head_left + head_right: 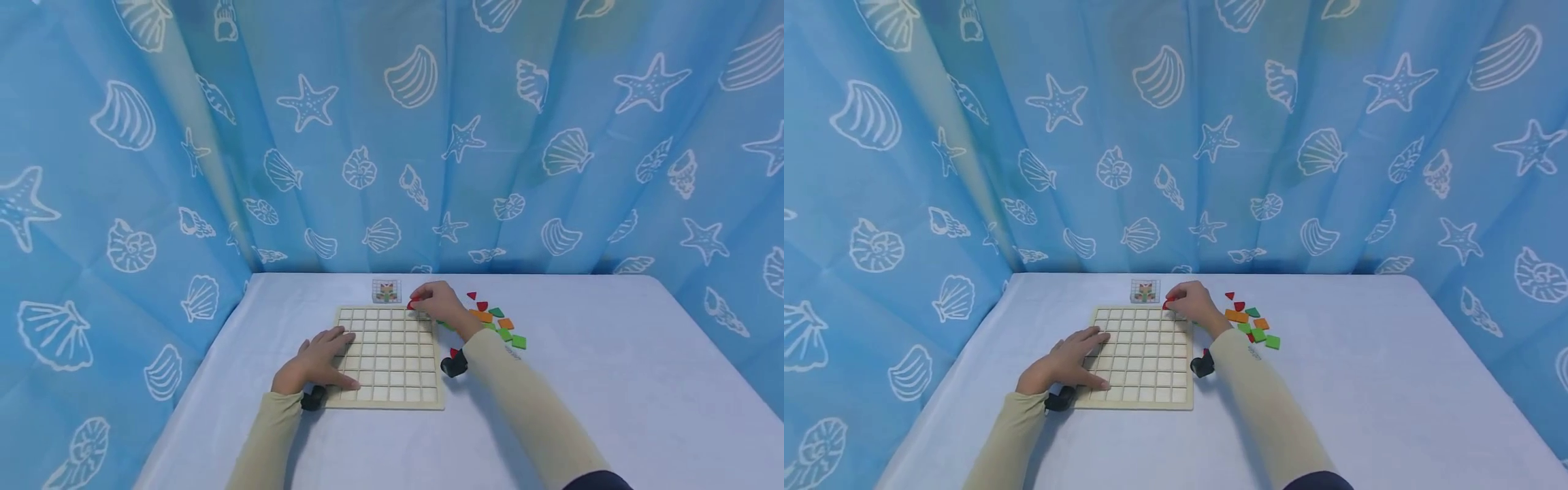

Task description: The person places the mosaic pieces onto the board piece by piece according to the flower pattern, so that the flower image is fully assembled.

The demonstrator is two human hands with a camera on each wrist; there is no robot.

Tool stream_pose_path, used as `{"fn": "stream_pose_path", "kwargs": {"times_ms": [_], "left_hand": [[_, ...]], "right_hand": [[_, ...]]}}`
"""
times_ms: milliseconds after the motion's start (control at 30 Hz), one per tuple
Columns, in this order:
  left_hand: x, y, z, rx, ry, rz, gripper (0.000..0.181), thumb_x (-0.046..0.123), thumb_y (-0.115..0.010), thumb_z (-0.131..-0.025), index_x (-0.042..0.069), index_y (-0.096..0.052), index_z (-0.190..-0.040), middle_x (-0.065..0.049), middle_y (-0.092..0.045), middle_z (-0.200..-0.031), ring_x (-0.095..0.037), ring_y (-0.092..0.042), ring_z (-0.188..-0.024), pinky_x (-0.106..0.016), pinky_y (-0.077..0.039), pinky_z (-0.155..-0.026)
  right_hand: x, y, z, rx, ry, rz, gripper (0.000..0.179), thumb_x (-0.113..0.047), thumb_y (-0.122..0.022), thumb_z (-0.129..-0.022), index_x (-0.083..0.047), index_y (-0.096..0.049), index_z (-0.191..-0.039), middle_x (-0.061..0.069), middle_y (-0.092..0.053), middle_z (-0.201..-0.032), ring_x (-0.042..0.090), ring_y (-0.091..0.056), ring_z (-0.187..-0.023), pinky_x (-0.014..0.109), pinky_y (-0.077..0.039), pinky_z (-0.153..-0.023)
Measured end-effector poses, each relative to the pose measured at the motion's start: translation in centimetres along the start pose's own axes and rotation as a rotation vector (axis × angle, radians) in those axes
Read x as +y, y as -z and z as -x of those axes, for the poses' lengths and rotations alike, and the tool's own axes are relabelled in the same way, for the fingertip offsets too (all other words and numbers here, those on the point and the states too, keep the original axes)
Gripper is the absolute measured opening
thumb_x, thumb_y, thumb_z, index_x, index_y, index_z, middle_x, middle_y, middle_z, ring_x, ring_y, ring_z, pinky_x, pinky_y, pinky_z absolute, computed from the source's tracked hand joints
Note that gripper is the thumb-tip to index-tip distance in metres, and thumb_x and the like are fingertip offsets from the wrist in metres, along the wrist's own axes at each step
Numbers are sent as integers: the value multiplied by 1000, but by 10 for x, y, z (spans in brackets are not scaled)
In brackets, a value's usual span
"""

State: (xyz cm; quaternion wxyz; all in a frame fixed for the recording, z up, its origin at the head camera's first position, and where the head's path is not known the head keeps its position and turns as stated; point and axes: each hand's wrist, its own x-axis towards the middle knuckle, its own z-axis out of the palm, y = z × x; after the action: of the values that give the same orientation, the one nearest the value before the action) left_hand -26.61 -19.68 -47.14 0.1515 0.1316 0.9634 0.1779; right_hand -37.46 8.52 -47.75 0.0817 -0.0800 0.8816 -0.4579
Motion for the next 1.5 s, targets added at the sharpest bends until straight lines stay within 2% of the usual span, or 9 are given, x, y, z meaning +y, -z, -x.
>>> {"fn": "stream_pose_path", "kwargs": {"times_ms": [100, 267, 500, 800, 1167, 1333, 1500], "left_hand": [[1, -3, -1, -5, 10, 5, 102, 53, -86, -69, 17, -39, -152, -12, -28, -162, -38, -22, -150, -68, -15, -116], [3, -4, -2, -3, 21, 8, 102, 53, -87, -68, 17, -40, -151, -12, -29, -162, -38, -22, -149, -68, -15, -116], [5, -4, -2, -11, 27, 15, 102, 53, -87, -67, 18, -40, -151, -11, -29, -162, -37, -22, -150, -67, -15, -116], [8, -1, -1, -15, 25, -18, 102, 52, -87, -68, 17, -40, -151, -12, -29, -161, -37, -23, -149, -68, -16, -116], [8, 0, -2, -22, 19, -31, 101, 52, -87, -68, 17, -40, -151, -13, -29, -161, -37, -24, -149, -69, -17, -115], [6, 0, -2, -15, 19, -27, 101, 52, -86, -69, 17, -39, -151, -13, -29, -161, -37, -24, -149, -69, -17, -115], [4, 2, -3, -2, 21, -27, 101, 51, -87, -69, 17, -39, -151, -13, -29, -161, -37, -24, -149, -69, -17, -115]], "right_hand": [[0, -7, 5, -24, 20, -12, 16, -16, -70, -92, -8, -74, -106, 8, -68, -100, 20, -59, -87, 30, -52, -72], [-4, -16, 8, -42, 14, -1, 13, -16, -72, -91, -10, -74, -102, 6, -67, -99, 19, -58, -91, 32, -50, -79], [-6, -21, 12, -82, -5, 18, 13, -15, -74, -89, -8, -71, -98, 6, -67, -91, 18, -58, -81, 28, -51, -73], [-2, -29, 11, -72, 18, 53, 8, -18, -74, -89, -12, -71, -93, 3, -67, -87, 17, -57, -80, 30, -49, -72], [0, -33, 14, -65, 22, 57, 7, -17, -71, -91, -12, -72, -96, 3, -65, -86, 17, -56, -77, 29, -47, -70], [1, -35, 13, -75, 46, 64, 6, -17, -72, -90, -13, -74, -94, 1, -67, -87, 16, -57, -79, 30, -48, -74], [-1, -36, 11, -92, 37, 60, 7, -17, -73, -90, -13, -75, -94, 1, -68, -91, 17, -58, -84, 32, -51, -78]]}}
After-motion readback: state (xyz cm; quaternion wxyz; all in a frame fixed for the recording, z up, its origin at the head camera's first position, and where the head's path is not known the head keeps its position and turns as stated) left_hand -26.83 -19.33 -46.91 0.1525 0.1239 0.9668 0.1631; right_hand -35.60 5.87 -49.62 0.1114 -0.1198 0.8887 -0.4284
